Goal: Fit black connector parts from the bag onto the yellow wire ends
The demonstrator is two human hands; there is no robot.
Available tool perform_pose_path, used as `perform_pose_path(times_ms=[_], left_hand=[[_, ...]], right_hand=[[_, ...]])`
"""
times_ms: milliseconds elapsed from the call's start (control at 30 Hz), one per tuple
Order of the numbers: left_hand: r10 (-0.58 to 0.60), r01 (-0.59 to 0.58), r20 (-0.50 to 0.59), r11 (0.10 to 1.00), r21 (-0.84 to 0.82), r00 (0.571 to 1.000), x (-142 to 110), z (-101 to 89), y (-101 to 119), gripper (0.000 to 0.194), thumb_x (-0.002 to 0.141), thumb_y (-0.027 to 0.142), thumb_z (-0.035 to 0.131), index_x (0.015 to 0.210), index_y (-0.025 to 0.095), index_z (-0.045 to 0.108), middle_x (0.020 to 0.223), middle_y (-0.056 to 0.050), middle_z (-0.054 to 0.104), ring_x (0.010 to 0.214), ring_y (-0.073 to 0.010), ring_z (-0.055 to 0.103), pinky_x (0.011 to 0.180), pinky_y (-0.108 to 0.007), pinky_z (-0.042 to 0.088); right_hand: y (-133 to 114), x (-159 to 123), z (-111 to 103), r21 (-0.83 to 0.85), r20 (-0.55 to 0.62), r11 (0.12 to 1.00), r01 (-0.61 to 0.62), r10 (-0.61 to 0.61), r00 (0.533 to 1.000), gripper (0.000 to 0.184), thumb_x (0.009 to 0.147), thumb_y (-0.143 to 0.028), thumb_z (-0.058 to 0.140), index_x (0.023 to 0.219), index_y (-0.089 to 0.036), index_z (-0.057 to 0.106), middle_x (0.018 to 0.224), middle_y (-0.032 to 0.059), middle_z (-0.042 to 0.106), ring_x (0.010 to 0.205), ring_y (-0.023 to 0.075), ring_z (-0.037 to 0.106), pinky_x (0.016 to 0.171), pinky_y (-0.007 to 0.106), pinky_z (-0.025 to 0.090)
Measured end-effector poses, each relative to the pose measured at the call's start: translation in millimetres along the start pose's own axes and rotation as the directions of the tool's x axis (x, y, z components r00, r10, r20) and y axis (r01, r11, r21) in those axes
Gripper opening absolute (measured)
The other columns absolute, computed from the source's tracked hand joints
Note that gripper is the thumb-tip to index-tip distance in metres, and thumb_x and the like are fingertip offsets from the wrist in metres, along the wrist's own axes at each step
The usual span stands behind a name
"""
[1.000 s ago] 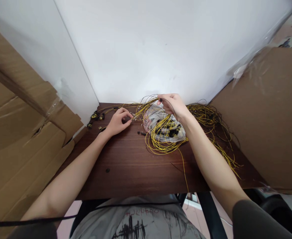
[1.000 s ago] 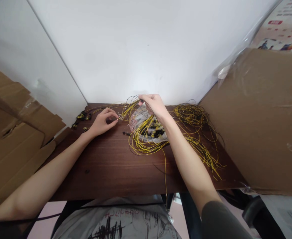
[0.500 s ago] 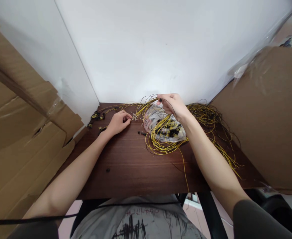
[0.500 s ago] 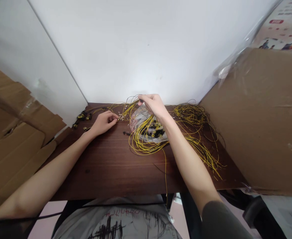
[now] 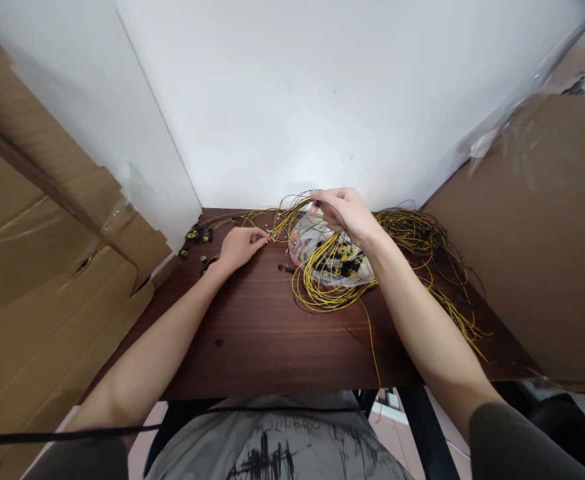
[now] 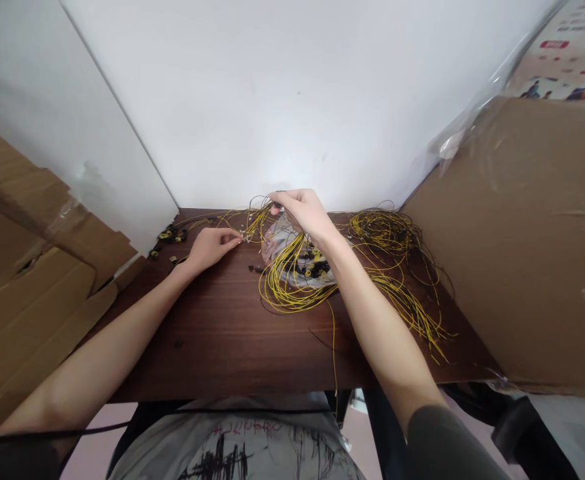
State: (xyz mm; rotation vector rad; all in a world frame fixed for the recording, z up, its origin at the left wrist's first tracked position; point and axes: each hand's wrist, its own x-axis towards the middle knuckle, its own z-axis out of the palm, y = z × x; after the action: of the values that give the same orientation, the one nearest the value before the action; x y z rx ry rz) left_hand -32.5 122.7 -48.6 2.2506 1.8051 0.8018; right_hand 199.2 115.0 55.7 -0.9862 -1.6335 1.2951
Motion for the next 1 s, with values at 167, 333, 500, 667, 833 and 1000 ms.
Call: perform_pose_path(times_ms=[167,333,500,667,833,1000], left_hand=[[-0.106,0.105,0.007,0.993,0.053,0.994,4,-0.7,7,0.022,0.076,0.037,0.06,0.09,0.027,0.073,0.071,-0.002,0.067,0.066,-0.0189,0.058,0.057,-0.026,0.035],[-0.176,0.174,0.019,0.983,0.061,0.984,5,-3.2,15,0.023,0.075,0.04,0.061,0.091,0.029,0.074,0.077,-0.003,0.068,0.071,-0.0209,0.06,0.06,-0.028,0.039],[-0.207,0.204,0.022,0.975,0.09,0.978,5,-3.9,21,0.024,0.075,0.039,0.059,0.091,0.028,0.074,0.08,-0.002,0.07,0.074,-0.0214,0.061,0.062,-0.028,0.041],[-0.173,0.171,0.008,0.978,0.12,0.985,2,-0.4,24,0.026,0.078,0.035,0.053,0.095,0.029,0.072,0.08,-0.002,0.07,0.074,-0.0202,0.062,0.065,-0.028,0.044],[-0.141,0.141,-0.007,0.983,0.114,0.99,-1,1.5,23,0.027,0.078,0.035,0.052,0.097,0.029,0.071,0.078,-0.001,0.07,0.075,-0.0194,0.062,0.068,-0.027,0.045],[-0.122,0.123,-0.017,0.99,0.067,0.992,0,2.7,21,0.027,0.076,0.04,0.056,0.093,0.028,0.073,0.073,-0.001,0.068,0.07,-0.0203,0.061,0.061,-0.028,0.042]], right_hand=[[-1,0,3,-0.013,-0.001,1.0,-0.004,0.004,1.0,0.027,0.081,-0.036,0.053,0.062,-0.017,0.054,0.036,-0.01,0.02,0.035,0.0042,0.012,0.038,0.025,0.006],[1,0,4,-0.029,-0.004,0.999,-0.014,0.014,1.0,0.027,0.081,-0.037,0.054,0.062,-0.018,0.055,0.036,-0.0099,0.021,0.035,0.0044,0.012,0.038,0.025,0.007],[0,0,5,-0.028,-0.003,0.999,-0.021,0.021,1.0,0.027,0.08,-0.036,0.054,0.061,-0.017,0.055,0.036,-0.0099,0.02,0.035,0.0043,0.012,0.039,0.025,0.006],[3,1,4,-0.11,-0.019,0.993,-0.034,0.032,0.999,0.028,0.08,-0.039,0.053,0.062,-0.017,0.056,0.037,-0.0096,0.02,0.035,0.0048,0.013,0.04,0.026,0.008],[14,6,-4,-0.411,-0.093,0.907,-0.086,0.052,0.994,0.031,0.078,-0.039,0.053,0.06,-0.015,0.059,0.037,-0.0077,0.024,0.038,0.0053,0.019,0.043,0.026,0.015],[19,8,-11,-0.585,-0.107,0.798,-0.145,0.101,0.989,0.03,0.074,-0.038,0.056,0.058,-0.013,0.059,0.037,-0.0068,0.025,0.041,0.006,0.023,0.046,0.026,0.019]])
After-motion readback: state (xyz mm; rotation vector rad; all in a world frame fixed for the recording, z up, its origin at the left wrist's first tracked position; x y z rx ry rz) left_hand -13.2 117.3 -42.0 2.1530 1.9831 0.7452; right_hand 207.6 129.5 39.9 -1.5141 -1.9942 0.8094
